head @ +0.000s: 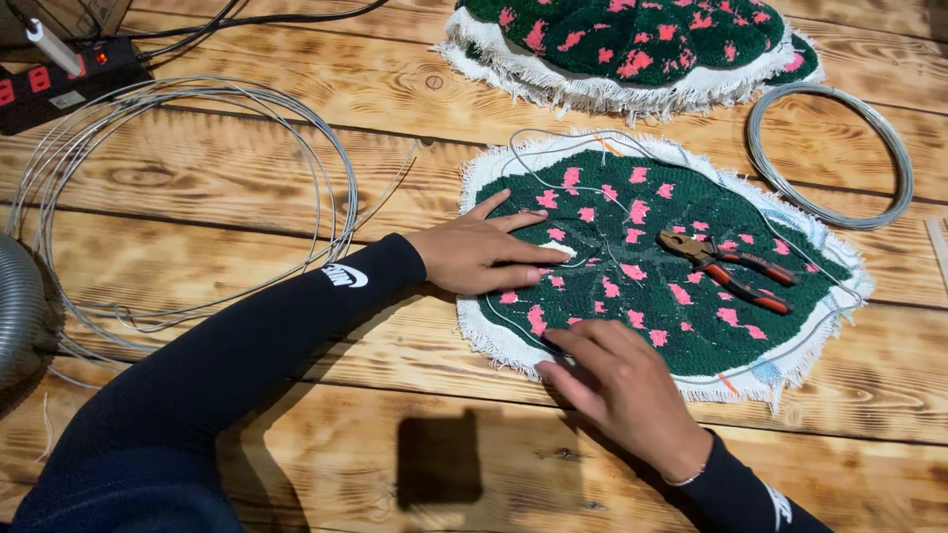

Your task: Crafting or repairing a leaf-shaped decorative rug using pliers and wire on a wooden table.

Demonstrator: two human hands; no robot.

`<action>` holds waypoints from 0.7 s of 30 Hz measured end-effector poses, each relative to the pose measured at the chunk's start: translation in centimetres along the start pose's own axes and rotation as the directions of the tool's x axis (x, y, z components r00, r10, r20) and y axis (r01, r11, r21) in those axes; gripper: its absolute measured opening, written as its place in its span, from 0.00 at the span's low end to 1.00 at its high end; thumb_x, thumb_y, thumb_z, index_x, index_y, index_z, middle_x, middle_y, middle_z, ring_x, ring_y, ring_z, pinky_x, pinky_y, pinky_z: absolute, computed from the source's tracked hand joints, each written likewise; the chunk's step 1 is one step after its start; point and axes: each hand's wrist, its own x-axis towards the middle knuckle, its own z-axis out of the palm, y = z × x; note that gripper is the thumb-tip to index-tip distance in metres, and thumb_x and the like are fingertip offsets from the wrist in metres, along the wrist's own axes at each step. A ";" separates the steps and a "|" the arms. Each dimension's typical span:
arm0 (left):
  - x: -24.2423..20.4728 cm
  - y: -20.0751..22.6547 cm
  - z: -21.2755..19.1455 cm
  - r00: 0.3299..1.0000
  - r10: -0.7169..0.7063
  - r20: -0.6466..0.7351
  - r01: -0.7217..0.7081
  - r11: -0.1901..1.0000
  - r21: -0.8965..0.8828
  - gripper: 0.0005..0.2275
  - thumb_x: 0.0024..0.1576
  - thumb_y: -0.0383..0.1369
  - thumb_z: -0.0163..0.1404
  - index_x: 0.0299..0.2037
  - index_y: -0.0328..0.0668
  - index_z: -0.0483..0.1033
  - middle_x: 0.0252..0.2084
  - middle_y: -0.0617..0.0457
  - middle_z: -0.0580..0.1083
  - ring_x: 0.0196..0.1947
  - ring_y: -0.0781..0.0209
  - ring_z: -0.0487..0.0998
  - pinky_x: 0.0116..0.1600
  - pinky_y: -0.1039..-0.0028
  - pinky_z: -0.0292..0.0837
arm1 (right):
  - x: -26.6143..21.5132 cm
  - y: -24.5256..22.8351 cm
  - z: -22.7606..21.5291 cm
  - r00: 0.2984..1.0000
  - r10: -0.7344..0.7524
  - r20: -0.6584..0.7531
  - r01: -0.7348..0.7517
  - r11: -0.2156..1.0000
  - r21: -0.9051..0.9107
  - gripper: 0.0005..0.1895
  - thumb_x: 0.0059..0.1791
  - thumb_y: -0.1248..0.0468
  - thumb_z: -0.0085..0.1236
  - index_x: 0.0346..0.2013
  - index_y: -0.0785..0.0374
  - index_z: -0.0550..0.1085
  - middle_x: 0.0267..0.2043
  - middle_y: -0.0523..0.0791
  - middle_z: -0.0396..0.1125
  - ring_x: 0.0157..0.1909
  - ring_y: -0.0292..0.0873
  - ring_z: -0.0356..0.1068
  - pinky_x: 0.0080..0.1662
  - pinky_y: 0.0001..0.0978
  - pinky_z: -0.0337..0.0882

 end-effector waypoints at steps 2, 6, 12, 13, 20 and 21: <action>-0.4 0.5 -0.2 0.999 0.037 -0.009 -0.037 0.998 0.041 0.30 0.61 0.59 0.39 0.72 0.63 0.62 0.72 0.56 0.65 0.79 0.46 0.47 0.76 0.40 0.23 | -0.3 1.0 -1.5 0.999 0.001 -0.052 -0.005 0.998 -0.061 0.26 0.41 0.52 0.69 0.49 0.61 0.78 0.48 0.48 0.71 0.50 0.50 0.70 0.50 0.41 0.70; -0.8 0.8 -0.3 0.993 0.117 -0.031 -0.112 0.986 0.124 0.46 0.42 0.69 0.54 0.71 0.57 0.63 0.73 0.58 0.63 0.77 0.44 0.45 0.73 0.37 0.22 | -1.5 2.9 -3.8 0.996 -0.036 -0.077 0.014 0.963 -0.270 0.42 0.33 0.40 0.68 0.55 0.61 0.75 0.59 0.53 0.66 0.61 0.60 0.63 0.60 0.55 0.61; -0.7 1.0 -0.1 0.991 0.124 -0.043 -0.118 0.986 0.115 0.46 0.43 0.68 0.56 0.70 0.55 0.64 0.72 0.55 0.64 0.76 0.43 0.45 0.72 0.36 0.23 | -5.0 13.2 -7.8 0.936 0.117 -0.331 -0.214 0.938 -0.272 0.33 0.46 0.46 0.61 0.60 0.62 0.73 0.62 0.53 0.66 0.65 0.57 0.63 0.66 0.50 0.62; -0.6 1.3 -0.2 0.989 0.139 -0.041 -0.133 0.984 0.121 0.46 0.43 0.68 0.56 0.70 0.55 0.64 0.72 0.55 0.64 0.76 0.43 0.45 0.72 0.36 0.23 | -5.4 15.7 -8.6 0.932 0.120 -0.341 -0.223 0.934 -0.280 0.33 0.46 0.46 0.61 0.60 0.62 0.73 0.62 0.53 0.66 0.65 0.57 0.63 0.66 0.50 0.62; 0.1 0.7 -0.1 0.941 -0.056 -0.334 0.020 0.994 -0.111 0.21 0.56 0.49 0.54 0.56 0.51 0.79 0.58 0.53 0.77 0.69 0.47 0.66 0.74 0.45 0.42 | -4.4 26.9 -13.5 0.778 0.421 -0.466 -0.530 0.838 -0.126 0.24 0.56 0.54 0.56 0.63 0.65 0.72 0.58 0.57 0.67 0.54 0.58 0.70 0.55 0.46 0.69; 0.2 0.1 0.2 0.879 -0.105 -0.466 0.041 0.989 -0.145 0.14 0.58 0.43 0.54 0.50 0.50 0.83 0.53 0.53 0.81 0.64 0.51 0.74 0.74 0.51 0.53 | -3.8 27.7 -14.1 0.793 0.428 -0.434 -0.522 0.844 -0.121 0.25 0.54 0.56 0.54 0.64 0.62 0.72 0.59 0.57 0.67 0.50 0.56 0.71 0.52 0.45 0.70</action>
